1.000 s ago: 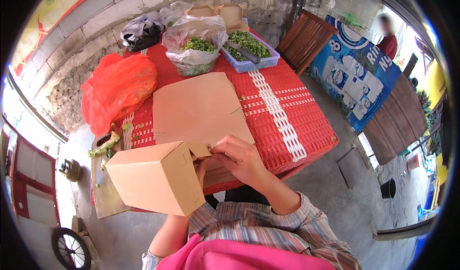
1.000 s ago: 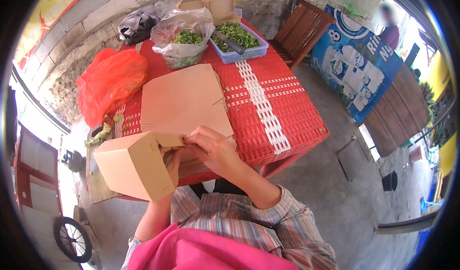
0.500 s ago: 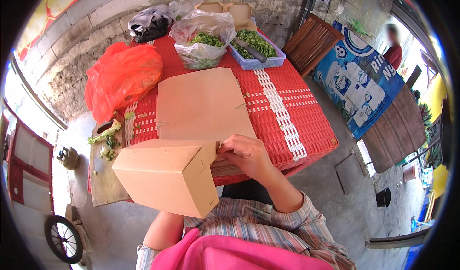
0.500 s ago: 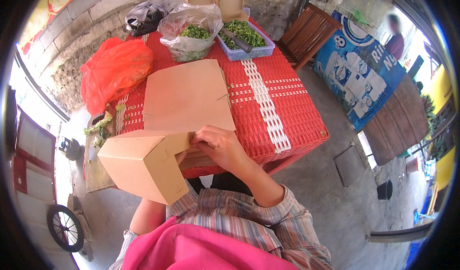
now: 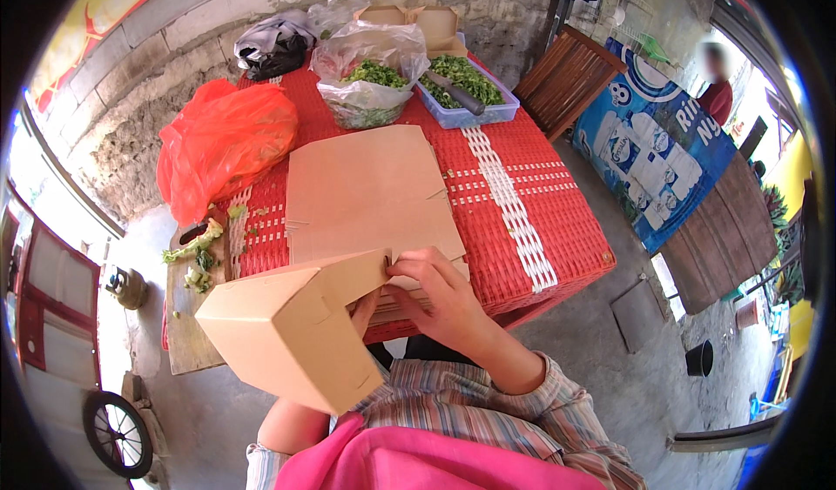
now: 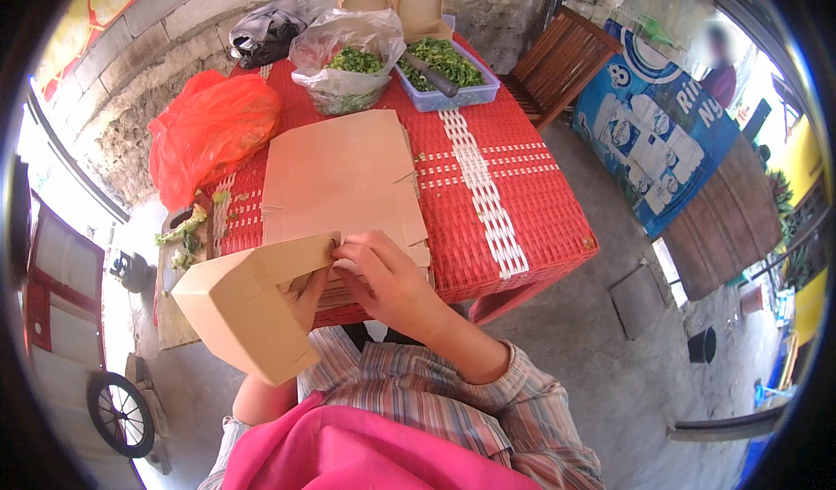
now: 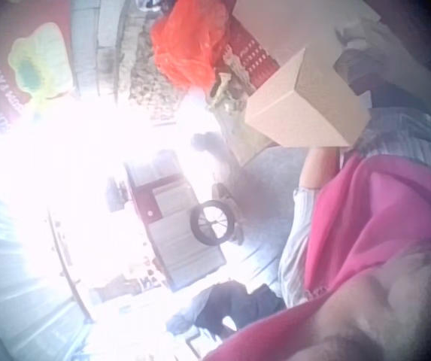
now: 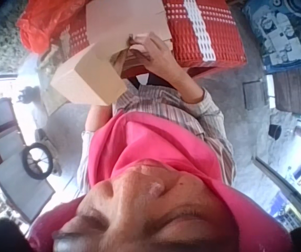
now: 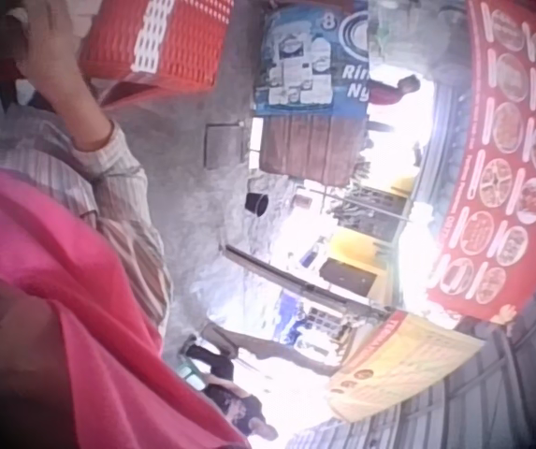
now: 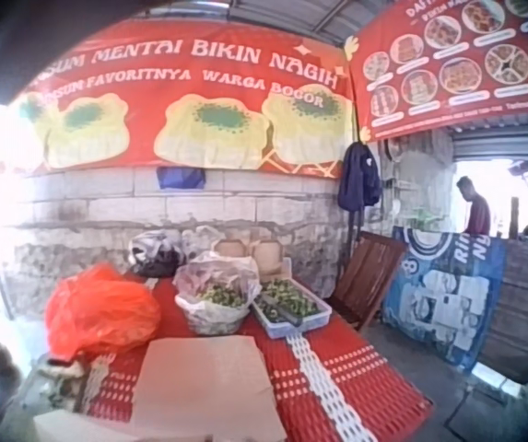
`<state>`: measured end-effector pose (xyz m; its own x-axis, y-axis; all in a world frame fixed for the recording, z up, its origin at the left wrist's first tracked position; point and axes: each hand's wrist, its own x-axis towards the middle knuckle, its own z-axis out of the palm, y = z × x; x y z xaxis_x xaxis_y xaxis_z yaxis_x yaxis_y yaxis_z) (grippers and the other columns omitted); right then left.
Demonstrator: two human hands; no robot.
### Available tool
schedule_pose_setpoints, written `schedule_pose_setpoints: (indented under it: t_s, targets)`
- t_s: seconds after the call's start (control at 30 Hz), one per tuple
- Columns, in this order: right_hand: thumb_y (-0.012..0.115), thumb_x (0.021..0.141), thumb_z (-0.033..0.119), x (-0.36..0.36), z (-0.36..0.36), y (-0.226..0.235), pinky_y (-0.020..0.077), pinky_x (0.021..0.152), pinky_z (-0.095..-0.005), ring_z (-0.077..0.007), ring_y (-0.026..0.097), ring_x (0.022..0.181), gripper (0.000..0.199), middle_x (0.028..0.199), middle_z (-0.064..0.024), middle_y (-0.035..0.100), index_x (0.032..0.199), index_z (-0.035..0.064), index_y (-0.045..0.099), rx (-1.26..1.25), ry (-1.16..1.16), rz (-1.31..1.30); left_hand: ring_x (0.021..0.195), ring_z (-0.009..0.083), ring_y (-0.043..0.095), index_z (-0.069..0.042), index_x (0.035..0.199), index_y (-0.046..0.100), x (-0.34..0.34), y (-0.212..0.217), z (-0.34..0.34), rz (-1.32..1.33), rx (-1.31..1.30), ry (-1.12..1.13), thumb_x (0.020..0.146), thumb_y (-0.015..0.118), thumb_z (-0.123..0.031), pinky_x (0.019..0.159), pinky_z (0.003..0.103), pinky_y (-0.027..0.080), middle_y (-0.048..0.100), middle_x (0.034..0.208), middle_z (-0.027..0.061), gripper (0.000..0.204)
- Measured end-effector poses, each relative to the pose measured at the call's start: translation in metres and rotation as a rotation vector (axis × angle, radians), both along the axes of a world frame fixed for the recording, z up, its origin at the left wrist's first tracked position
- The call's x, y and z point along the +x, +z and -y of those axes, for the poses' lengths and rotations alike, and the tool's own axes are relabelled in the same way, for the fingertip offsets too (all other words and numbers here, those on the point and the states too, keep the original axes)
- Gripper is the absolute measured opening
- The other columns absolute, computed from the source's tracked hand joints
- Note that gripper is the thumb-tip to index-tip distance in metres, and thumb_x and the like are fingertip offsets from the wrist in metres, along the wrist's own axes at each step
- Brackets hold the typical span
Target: The person assembles flat cardboard food containers by folding the sides and tucking the tabs into slots to form a box shape. They handle the containers one at a time from a stack and place the finished boxes on the table.
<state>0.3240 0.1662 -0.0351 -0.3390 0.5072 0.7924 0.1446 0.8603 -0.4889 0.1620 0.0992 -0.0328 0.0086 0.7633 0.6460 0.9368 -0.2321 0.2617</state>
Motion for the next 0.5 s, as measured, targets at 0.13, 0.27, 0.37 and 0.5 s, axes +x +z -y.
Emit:
schedule_pose_setpoints:
  t_s: [0.13,0.27,0.37,0.5]
  targets:
    - [0.075,0.073,-0.006,0.000,-0.003,-0.003,0.0530,0.074,-0.0398,-0.0351,0.062,0.091,0.036,0.106,-0.0158,0.060,0.105,-0.0002,0.059,0.071,-0.042,0.004,0.090,0.0249,0.070,-0.016,0.113,0.074,0.001,0.014,0.006,-0.264,0.138,0.084,0.090,0.072,-0.020,0.082,0.039,0.053,0.073,0.104,0.0052,0.023]
    - [0.075,0.073,-0.007,-0.003,-0.001,-0.005,0.0530,0.078,-0.0405,-0.0346,0.062,0.094,0.041,0.108,-0.0158,0.060,0.109,-0.0007,0.057,0.155,-0.083,0.001,0.090,0.0256,0.070,-0.018,0.116,0.073,0.004,0.018,0.007,-0.460,0.189,0.137,0.091,0.070,-0.018,0.083,0.039,0.053,0.073,0.104,0.0060,0.026]
    - [0.073,0.073,-0.009,-0.004,0.000,-0.003,0.0525,0.080,-0.0420,-0.0355,0.062,0.097,0.045,0.111,-0.0178,0.058,0.113,-0.0016,0.055,0.164,-0.069,-0.007,0.093,0.0256,0.069,-0.019,0.121,0.071,0.004,0.014,0.007,-0.356,0.162,0.114,0.089,0.069,-0.014,0.084,0.041,0.052,0.072,0.106,0.0059,0.032]
    - [0.068,0.073,-0.011,-0.012,-0.006,-0.010,0.0517,0.085,-0.0439,-0.0380,0.060,0.103,0.051,0.117,-0.0220,0.056,0.121,-0.0028,0.052,0.093,0.029,-0.093,0.102,0.0268,0.067,-0.016,0.127,0.067,0.000,0.016,0.010,-0.506,0.134,0.088,0.088,0.067,-0.010,0.089,0.042,0.051,0.069,0.114,0.0067,0.039]
